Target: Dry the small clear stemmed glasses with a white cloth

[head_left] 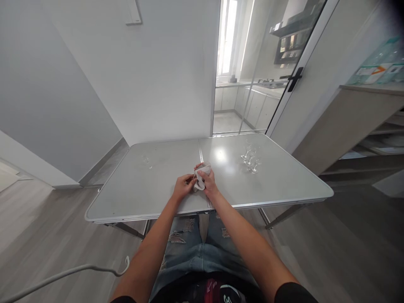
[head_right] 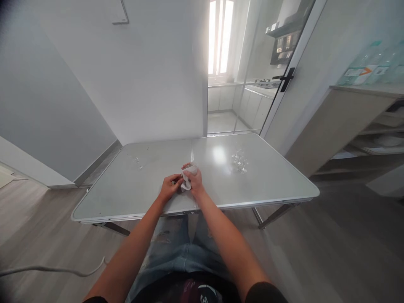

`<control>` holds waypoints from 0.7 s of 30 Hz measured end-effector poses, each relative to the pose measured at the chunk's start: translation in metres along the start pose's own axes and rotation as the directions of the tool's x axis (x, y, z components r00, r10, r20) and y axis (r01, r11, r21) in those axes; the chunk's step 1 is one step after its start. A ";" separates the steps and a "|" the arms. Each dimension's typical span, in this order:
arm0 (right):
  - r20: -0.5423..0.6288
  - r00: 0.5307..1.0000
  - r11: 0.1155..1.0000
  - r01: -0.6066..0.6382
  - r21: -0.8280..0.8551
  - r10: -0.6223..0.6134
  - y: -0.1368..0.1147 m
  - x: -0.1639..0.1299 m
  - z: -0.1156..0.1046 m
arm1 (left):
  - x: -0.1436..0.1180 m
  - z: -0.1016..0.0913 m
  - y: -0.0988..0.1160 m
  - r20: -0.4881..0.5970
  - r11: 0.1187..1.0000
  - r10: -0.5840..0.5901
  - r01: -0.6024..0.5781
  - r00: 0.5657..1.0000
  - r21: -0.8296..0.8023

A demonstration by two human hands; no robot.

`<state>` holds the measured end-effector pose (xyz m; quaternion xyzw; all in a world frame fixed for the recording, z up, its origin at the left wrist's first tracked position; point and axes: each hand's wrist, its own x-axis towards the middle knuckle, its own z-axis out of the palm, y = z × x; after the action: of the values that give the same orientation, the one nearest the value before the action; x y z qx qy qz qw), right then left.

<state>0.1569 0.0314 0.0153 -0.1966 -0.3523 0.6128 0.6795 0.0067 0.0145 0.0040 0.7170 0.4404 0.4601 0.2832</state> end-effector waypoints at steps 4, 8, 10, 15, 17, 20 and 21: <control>-0.145 0.988 0.996 0.055 0.066 -0.045 0.002 0.004 -0.006 | 0.001 0.004 0.004 -0.027 0.974 0.117 -0.110 0.993 0.198; -0.073 0.997 0.997 0.027 0.070 -0.022 0.000 0.003 -0.004 | 0.000 0.003 0.000 0.031 0.983 0.077 -0.081 0.997 0.162; 0.040 0.999 0.999 -0.014 0.052 0.012 -0.005 0.005 -0.004 | -0.001 0.001 -0.004 0.027 0.997 0.028 -0.030 0.999 0.071; 0.312 0.943 0.990 -0.082 -0.111 0.113 -0.026 0.016 -0.013 | -0.002 -0.002 -0.009 0.022 0.995 -0.058 0.059 0.998 -0.086; 0.328 0.936 0.987 -0.092 -0.128 0.130 -0.030 0.018 -0.013 | -0.002 -0.001 -0.008 0.015 0.998 -0.037 0.038 0.999 -0.058; 0.193 0.975 0.992 -0.096 -0.080 0.110 -0.026 0.015 -0.001 | -0.002 -0.001 -0.006 -0.031 0.998 0.032 -0.030 0.999 0.056; 0.114 0.988 0.993 -0.098 -0.061 0.104 -0.022 0.013 0.005 | -0.001 -0.001 -0.005 -0.052 0.993 0.056 -0.051 0.997 0.103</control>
<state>0.1685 0.0397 0.0375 -0.1967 -0.3981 0.6468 0.6200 0.0035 0.0156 -0.0005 0.7292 0.4513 0.4641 0.2218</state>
